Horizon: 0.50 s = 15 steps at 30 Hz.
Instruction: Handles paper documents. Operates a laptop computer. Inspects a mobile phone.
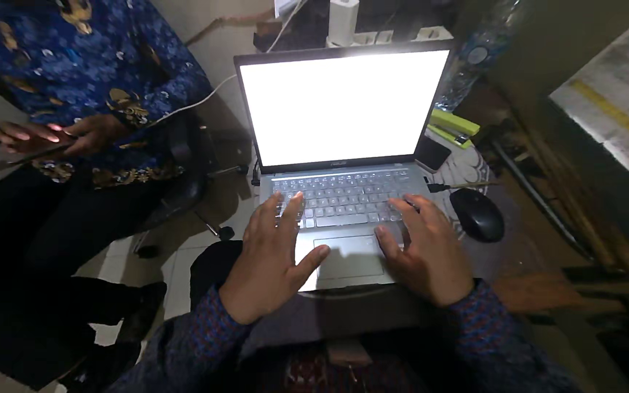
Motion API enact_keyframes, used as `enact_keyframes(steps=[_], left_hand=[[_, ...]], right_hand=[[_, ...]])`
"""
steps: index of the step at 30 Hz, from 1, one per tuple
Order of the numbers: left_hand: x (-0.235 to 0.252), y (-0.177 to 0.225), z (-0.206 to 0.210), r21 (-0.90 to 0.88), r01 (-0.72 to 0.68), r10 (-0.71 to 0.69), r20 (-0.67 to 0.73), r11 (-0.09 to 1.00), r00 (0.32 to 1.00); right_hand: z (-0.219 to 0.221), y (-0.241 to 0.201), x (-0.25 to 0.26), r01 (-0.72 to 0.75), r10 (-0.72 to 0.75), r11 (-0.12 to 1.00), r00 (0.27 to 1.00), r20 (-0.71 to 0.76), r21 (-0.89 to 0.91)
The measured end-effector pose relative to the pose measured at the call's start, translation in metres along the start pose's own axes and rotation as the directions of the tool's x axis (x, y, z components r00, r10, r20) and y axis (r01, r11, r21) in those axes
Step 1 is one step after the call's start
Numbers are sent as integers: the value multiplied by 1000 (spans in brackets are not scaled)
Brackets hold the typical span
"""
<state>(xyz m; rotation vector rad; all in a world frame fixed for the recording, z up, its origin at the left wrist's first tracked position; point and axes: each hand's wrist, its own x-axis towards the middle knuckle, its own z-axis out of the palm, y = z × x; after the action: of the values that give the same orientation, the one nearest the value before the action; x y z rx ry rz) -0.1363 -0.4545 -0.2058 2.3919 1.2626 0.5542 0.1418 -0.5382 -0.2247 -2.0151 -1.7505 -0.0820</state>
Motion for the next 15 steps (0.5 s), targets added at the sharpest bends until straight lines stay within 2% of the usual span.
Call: enact_keyframes(steps=[6,15], left_hand=[[32,-15,12,46,25,-22,-74,999,997],[31,-12,17,120,60,-54,-53,991,997]], right_hand=[[0,1,0,3,-3,1000,1000,0,6],[1,1,0,8,-7,1000,999,-32,16]])
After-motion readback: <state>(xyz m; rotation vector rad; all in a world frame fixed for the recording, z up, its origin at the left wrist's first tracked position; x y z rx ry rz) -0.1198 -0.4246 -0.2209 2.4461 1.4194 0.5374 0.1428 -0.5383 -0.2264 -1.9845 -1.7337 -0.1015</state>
